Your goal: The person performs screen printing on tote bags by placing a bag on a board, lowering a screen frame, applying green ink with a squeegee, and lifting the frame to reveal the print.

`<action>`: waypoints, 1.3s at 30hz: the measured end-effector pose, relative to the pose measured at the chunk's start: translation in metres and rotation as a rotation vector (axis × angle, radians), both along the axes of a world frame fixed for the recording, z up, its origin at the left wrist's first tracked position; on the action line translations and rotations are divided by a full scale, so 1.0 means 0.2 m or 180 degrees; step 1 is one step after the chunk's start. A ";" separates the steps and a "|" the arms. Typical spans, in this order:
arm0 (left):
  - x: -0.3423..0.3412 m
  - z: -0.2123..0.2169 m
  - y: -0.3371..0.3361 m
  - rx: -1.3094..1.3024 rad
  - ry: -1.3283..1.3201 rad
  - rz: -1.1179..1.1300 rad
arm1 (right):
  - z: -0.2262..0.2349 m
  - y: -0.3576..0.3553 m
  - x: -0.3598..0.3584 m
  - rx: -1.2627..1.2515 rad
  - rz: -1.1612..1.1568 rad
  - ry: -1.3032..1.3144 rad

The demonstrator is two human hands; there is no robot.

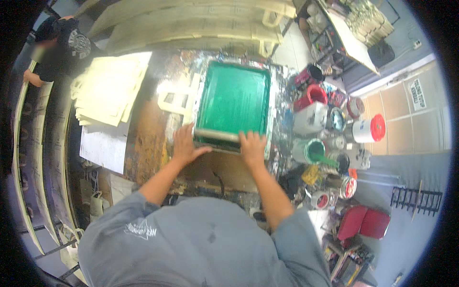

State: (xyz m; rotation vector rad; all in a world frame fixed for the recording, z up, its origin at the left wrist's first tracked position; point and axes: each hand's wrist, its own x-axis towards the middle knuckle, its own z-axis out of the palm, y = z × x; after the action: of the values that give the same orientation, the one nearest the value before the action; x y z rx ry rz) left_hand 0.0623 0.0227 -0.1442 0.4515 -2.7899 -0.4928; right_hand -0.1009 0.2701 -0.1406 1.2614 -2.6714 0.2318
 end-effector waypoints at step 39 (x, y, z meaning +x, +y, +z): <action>-0.36 0.22 -0.63 0.1489 0.0743 0.0931 | 1.34 -0.44 -0.77 -0.1267 -0.0262 0.0921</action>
State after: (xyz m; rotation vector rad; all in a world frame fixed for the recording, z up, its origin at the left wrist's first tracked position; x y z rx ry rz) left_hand -0.0107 -0.1031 -0.0995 0.8245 -2.3209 -1.0538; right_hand -0.2555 0.1812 0.1283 0.9759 -2.2794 0.4987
